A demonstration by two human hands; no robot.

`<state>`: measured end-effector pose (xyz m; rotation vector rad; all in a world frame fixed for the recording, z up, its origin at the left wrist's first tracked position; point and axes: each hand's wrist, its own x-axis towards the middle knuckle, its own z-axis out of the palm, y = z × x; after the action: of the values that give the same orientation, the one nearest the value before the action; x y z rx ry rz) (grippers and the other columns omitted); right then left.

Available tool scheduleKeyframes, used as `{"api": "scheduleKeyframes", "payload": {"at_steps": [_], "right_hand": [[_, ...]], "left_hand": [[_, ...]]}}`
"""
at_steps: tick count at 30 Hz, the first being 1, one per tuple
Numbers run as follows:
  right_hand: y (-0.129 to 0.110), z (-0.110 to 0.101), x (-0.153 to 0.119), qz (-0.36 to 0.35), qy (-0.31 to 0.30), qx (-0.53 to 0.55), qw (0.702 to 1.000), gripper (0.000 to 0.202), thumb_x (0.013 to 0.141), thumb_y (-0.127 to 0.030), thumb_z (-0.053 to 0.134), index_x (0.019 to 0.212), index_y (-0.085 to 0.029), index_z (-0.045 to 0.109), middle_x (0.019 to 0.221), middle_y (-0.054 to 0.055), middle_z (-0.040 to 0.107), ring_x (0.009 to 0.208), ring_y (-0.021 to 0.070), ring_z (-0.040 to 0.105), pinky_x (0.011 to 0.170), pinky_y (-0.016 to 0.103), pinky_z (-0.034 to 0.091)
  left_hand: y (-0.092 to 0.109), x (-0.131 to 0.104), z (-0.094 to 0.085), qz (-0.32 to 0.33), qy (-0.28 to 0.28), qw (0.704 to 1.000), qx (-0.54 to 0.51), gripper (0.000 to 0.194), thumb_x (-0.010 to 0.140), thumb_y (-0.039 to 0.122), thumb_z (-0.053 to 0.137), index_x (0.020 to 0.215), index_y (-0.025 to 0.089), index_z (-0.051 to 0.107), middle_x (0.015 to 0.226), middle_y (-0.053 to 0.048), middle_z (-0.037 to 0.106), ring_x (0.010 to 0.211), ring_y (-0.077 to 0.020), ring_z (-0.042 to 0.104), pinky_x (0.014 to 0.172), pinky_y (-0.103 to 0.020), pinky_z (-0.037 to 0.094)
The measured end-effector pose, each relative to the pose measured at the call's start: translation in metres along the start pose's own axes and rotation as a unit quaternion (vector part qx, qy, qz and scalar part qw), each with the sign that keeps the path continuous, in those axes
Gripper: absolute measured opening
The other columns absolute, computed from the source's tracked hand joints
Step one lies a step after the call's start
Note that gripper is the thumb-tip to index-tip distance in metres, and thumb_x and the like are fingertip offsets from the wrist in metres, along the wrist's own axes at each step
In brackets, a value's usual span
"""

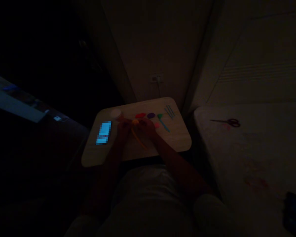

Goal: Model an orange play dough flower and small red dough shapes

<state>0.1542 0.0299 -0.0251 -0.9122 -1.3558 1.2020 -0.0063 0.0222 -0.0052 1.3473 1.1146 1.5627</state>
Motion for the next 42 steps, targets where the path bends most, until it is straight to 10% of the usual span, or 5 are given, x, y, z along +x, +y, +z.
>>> {"api": "scheduleKeyframes", "payload": {"at_steps": [42], "right_hand": [[-0.004,0.001,0.001,0.021,0.006,0.028,0.999,0.042,0.082,-0.062,0.065,0.094,-0.022,0.069,0.080,0.005,0.070,0.069,0.0195,0.064,0.062,0.031,0.054]], "left_hand": [[0.003,-0.001,0.002,-0.030,0.024,0.999,-0.017,0.028,0.069,0.043,0.086,0.074,0.020,0.069,0.074,0.000,0.069,0.071,-0.0153,0.064,0.066,-0.026,0.052]]}}
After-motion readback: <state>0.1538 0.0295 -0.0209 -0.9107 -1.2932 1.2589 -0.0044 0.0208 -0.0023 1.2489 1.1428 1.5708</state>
